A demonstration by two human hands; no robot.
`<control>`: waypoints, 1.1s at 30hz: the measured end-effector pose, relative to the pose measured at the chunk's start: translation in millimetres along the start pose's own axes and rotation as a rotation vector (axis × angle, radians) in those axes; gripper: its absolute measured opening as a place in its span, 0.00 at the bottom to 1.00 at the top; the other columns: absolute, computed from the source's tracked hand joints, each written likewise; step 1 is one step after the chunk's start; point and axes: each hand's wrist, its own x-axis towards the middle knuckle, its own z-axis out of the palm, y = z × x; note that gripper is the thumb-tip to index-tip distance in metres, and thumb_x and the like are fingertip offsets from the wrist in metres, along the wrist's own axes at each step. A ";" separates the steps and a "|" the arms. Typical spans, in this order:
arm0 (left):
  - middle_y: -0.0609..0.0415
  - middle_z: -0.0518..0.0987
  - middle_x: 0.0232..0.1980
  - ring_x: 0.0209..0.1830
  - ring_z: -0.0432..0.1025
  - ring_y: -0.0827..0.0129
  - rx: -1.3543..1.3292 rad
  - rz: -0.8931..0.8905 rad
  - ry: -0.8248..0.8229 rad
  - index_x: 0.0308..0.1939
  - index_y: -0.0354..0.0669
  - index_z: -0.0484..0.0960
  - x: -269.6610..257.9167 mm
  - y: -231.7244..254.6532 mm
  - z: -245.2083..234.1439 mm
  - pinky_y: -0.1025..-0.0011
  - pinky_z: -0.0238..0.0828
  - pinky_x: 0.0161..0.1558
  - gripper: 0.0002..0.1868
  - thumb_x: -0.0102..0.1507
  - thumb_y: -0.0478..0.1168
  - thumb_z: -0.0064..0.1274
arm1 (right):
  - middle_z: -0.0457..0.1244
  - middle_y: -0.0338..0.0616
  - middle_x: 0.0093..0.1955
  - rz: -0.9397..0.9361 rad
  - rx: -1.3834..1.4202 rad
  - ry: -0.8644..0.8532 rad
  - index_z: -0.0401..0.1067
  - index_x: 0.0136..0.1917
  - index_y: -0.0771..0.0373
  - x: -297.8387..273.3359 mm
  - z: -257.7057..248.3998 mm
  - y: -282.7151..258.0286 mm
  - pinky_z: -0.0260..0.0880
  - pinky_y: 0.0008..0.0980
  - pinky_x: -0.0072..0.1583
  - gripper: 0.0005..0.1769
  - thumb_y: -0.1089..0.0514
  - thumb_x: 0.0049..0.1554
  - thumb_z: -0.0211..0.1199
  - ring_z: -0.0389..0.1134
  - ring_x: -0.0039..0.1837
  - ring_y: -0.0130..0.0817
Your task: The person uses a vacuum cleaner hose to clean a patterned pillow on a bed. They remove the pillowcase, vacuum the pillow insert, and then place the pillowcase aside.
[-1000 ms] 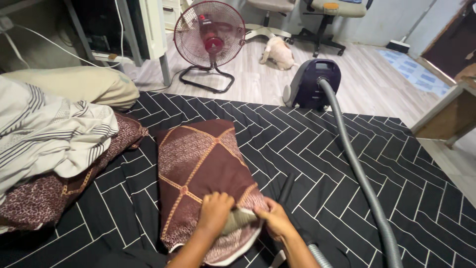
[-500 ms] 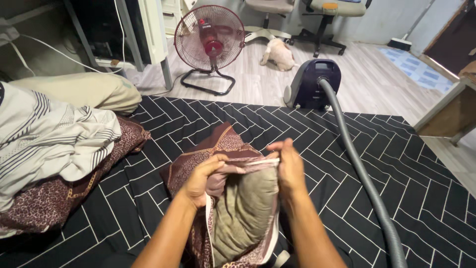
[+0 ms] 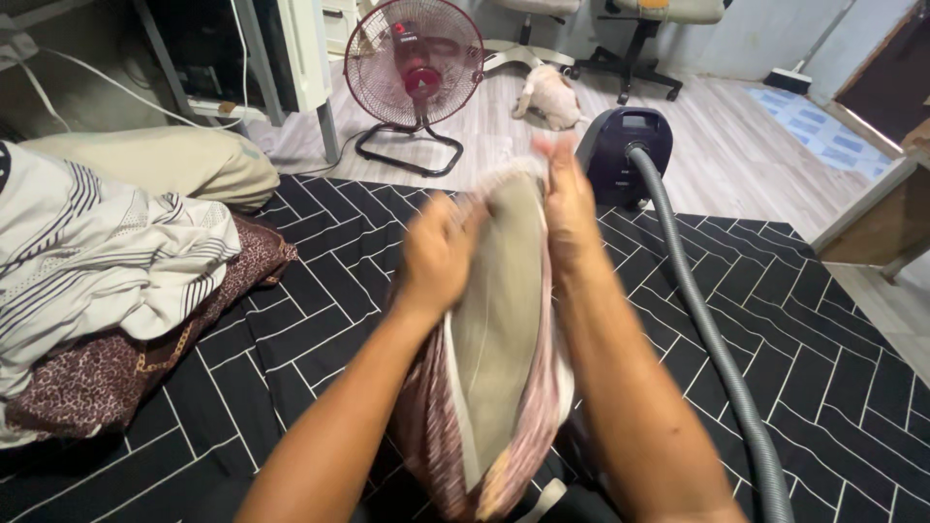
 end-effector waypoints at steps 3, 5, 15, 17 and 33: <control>0.47 0.80 0.37 0.36 0.73 0.64 -0.172 -0.076 0.492 0.42 0.33 0.77 42.4 -4.6 -14.7 0.63 0.71 0.42 0.25 0.70 0.56 0.53 | 0.61 0.50 0.68 -0.343 -0.588 -0.525 0.56 0.76 0.66 -19.7 -9.3 -38.5 0.63 0.42 0.66 0.39 0.40 0.64 0.63 0.62 0.68 0.39; 0.50 0.82 0.36 0.35 0.76 0.64 -0.300 -0.273 0.735 0.39 0.35 0.79 62.8 -14.6 -24.9 0.64 0.72 0.41 0.23 0.67 0.56 0.53 | 0.61 0.53 0.67 -0.301 -0.701 -0.566 0.59 0.78 0.67 -46.6 -33.3 -53.5 0.62 0.42 0.63 0.39 0.43 0.64 0.64 0.60 0.65 0.43; 0.43 0.76 0.44 0.42 0.72 0.55 0.110 -0.309 0.797 0.49 0.32 0.72 8.5 -87.4 -51.0 0.58 0.68 0.48 0.23 0.62 0.47 0.61 | 0.69 0.47 0.59 -0.513 -0.852 -0.035 0.75 0.58 0.68 -104.5 -47.1 31.4 0.71 0.29 0.61 0.11 0.58 0.66 0.64 0.70 0.60 0.30; 0.33 0.72 0.53 0.51 0.67 0.48 0.386 0.135 0.705 0.59 0.24 0.68 1.5 -79.3 -68.9 0.54 0.64 0.52 0.32 0.58 0.39 0.63 | 0.69 0.46 0.55 -0.507 -0.673 0.081 0.73 0.56 0.68 -104.7 -51.0 52.9 0.70 0.27 0.60 0.10 0.58 0.69 0.61 0.69 0.56 0.28; 0.57 0.79 0.56 0.60 0.65 0.54 0.628 0.535 -0.661 0.50 0.52 0.85 32.0 20.9 -79.2 0.51 0.61 0.55 0.25 0.51 0.53 0.66 | 0.64 0.39 0.56 -0.537 -0.443 0.270 0.65 0.60 0.66 -134.8 -41.1 71.9 0.71 0.24 0.60 0.23 0.62 0.56 0.73 0.67 0.56 0.25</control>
